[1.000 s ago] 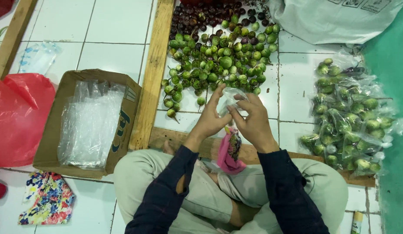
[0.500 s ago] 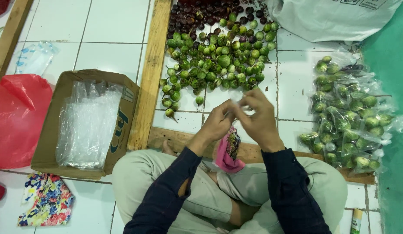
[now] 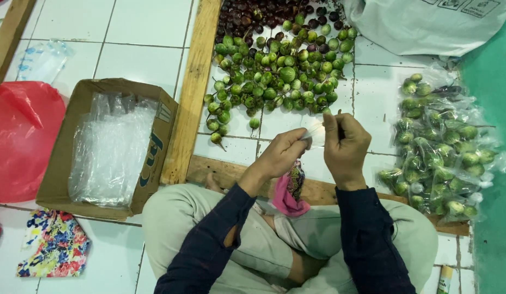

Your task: Wrapping small green eggplants individually in pink protective material

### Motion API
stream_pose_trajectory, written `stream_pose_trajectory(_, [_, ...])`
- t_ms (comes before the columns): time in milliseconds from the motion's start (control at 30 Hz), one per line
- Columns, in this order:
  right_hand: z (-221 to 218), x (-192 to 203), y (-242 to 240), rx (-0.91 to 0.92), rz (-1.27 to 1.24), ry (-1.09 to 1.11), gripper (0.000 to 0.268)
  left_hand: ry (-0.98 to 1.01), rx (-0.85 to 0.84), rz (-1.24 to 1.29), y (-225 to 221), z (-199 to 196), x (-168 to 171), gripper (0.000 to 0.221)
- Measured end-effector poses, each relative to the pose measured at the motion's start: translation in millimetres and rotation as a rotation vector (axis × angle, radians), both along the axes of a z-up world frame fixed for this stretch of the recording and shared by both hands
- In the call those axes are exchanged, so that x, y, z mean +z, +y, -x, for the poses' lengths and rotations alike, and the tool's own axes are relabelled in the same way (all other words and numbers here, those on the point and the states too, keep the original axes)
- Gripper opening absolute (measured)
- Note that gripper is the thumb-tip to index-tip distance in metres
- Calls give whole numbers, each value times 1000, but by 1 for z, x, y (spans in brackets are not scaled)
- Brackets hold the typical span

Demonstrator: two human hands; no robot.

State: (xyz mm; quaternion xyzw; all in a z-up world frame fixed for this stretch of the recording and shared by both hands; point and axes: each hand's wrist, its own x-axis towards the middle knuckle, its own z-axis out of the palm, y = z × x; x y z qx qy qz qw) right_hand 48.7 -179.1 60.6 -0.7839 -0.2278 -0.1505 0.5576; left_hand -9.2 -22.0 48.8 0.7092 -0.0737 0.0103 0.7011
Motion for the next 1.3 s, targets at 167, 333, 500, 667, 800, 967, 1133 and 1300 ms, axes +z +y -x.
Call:
stream_pose_trajectory(167, [2,14,0,-30,27,-110,16,59,2,-50,1,0,-18,23])
stream_pose_trajectory(333, [26,74,17,322,304,84,55,128,11,-249,13,1,-24,29])
stream_pose_trajectory(500, [6,-16,10,374,872,396,27,359,-91,-390,23,7,-8,43])
stream_pose_trajectory(667, [-5,-17,0,493,768,701,36,407,-272,-546,24,10,29,37])
stream_pose_trajectory(800, [-14,-15,-9,631,480,1016,31,357,-329,-709,24,7,7,30])
stream_pose_trajectory(967, [-16,-27,-15,710,139,1111,31,291,-72,-775,19,3,-19,26])
stream_pose_trajectory(1133, [1,-16,-10,833,-363,1073,27,-180,367,-169,7,11,27,23])
stream_pose_trajectory(1300, [13,-6,-4,1015,-629,1016,22,-88,-18,484,0,34,75,12])
